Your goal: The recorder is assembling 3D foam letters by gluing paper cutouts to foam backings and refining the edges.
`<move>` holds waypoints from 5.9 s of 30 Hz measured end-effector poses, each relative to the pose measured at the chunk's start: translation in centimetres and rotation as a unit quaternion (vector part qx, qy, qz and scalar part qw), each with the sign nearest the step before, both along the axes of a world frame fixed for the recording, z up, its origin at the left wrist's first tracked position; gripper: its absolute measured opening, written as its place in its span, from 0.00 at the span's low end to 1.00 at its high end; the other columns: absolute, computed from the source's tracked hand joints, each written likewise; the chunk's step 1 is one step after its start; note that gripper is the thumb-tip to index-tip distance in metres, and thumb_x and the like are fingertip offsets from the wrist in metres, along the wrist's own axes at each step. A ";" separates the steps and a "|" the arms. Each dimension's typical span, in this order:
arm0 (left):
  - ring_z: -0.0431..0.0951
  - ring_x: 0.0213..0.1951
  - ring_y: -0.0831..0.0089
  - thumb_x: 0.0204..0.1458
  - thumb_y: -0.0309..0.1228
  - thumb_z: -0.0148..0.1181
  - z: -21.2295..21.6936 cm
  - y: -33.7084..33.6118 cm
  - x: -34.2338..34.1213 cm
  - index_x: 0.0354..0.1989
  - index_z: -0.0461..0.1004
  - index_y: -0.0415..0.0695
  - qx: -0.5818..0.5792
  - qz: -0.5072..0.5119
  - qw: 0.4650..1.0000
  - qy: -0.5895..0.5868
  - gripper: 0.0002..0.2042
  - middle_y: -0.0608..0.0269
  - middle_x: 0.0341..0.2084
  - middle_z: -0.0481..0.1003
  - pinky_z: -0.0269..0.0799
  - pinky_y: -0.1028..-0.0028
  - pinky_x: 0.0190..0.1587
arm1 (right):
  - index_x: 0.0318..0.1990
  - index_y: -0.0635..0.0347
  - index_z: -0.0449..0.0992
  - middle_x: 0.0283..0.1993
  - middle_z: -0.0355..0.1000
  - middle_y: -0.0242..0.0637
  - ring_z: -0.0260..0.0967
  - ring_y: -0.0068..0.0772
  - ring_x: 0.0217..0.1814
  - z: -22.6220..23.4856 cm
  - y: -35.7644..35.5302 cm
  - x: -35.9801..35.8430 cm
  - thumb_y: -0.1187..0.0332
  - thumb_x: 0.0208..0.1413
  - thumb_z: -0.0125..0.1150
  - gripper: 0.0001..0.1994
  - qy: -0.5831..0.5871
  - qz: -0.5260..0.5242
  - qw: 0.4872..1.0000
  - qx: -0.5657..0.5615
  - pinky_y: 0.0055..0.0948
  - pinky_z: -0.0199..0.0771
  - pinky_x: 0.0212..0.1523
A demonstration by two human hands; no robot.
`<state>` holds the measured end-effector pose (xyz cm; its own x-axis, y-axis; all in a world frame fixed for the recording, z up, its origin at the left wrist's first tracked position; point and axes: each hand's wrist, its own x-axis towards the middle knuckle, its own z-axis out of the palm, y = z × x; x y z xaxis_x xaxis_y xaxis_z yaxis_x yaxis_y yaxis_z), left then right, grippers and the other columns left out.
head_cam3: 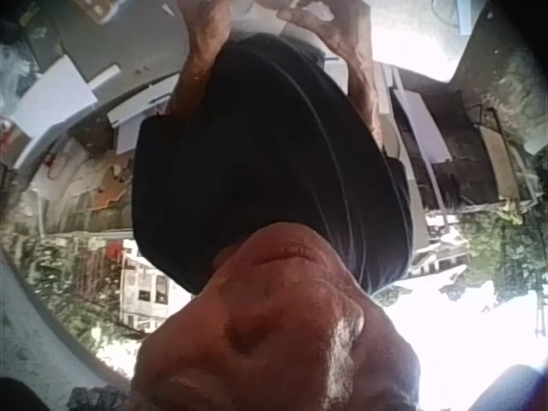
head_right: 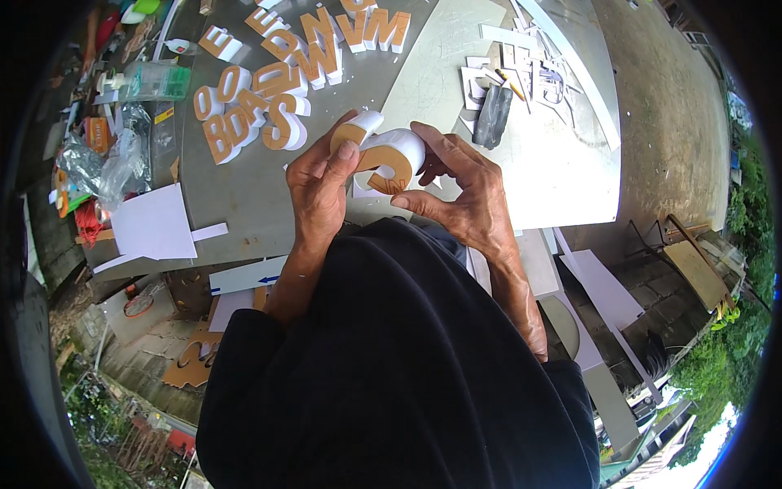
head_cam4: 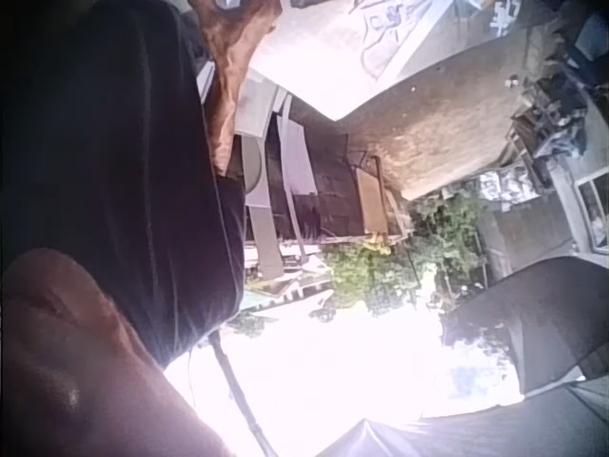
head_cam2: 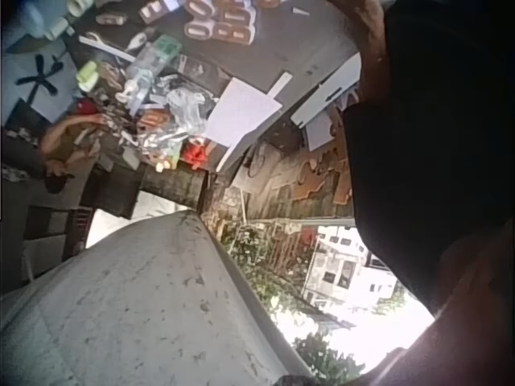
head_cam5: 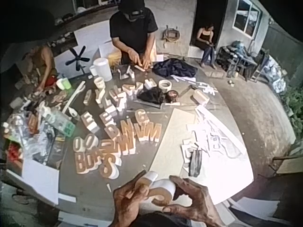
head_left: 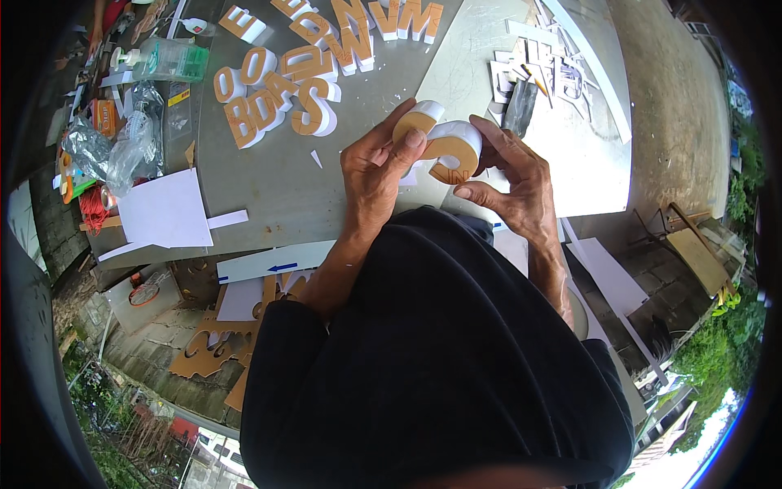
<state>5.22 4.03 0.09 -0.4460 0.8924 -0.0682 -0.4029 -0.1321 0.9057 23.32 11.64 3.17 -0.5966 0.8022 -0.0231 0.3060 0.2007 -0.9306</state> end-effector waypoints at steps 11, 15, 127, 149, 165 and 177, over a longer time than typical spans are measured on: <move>0.78 0.49 0.64 0.59 0.31 0.62 -0.4 -0.2 0.0 0.57 0.70 0.29 -0.005 -0.007 1.000 -0.013 0.22 0.46 0.47 0.76 0.77 0.68 0.54 | 0.58 0.59 0.74 0.39 0.78 0.40 0.79 0.29 0.36 0.0 -0.3 -0.4 0.59 0.35 0.79 0.38 0.003 -0.002 1.000 0.018 0.35 0.80 0.42; 0.78 0.49 0.65 0.60 0.34 0.62 -0.6 -0.3 -0.1 0.58 0.70 0.30 -0.011 -0.015 1.000 -0.025 0.23 0.48 0.47 0.77 0.75 0.68 0.55 | 0.58 0.59 0.74 0.38 0.77 0.39 0.78 0.29 0.35 -0.1 -0.1 -0.4 0.59 0.35 0.80 0.38 0.007 0.008 1.000 0.025 0.34 0.80 0.42; 0.83 0.42 0.69 0.47 0.20 0.69 -4.5 0.2 -3.0 0.59 0.72 0.37 0.003 -0.144 0.977 0.157 0.27 0.50 0.46 0.79 0.82 0.72 0.46 | 0.48 0.78 0.76 0.32 0.76 0.47 0.74 0.34 0.36 -1.9 0.8 0.1 0.66 0.45 0.61 0.25 0.119 -0.066 0.930 -0.342 0.35 0.74 0.44; 0.81 0.42 0.68 0.45 0.35 0.74 -1.2 1.0 -5.2 0.51 0.74 0.30 -0.176 -0.313 0.932 0.044 0.28 0.50 0.40 0.79 0.78 0.70 0.48 | 0.56 0.65 0.75 0.37 0.78 0.44 0.77 0.36 0.37 -1.5 2.0 0.0 0.66 0.40 0.66 0.30 0.040 0.056 0.979 -0.191 0.38 0.79 0.45; 0.83 0.41 0.59 0.35 0.43 0.80 1.0 -1.4 -3.3 0.46 0.78 0.36 -0.024 -0.136 0.940 0.313 0.31 0.49 0.38 0.81 0.79 0.62 0.48 | 0.55 0.56 0.76 0.45 0.77 0.40 0.76 0.36 0.40 -1.9 2.0 0.7 0.56 0.40 0.78 0.32 0.068 0.104 0.992 0.021 0.41 0.80 0.48; 0.81 0.47 0.65 0.37 0.29 0.79 0.3 -1.7 -3.3 0.49 0.77 0.42 0.063 -0.143 0.945 0.287 0.26 0.57 0.45 0.79 0.82 0.66 0.48 | 0.52 0.55 0.80 0.47 0.76 0.39 0.74 0.36 0.48 -1.0 2.0 1.0 0.50 0.47 0.69 0.27 0.142 0.117 0.978 -0.102 0.35 0.77 0.51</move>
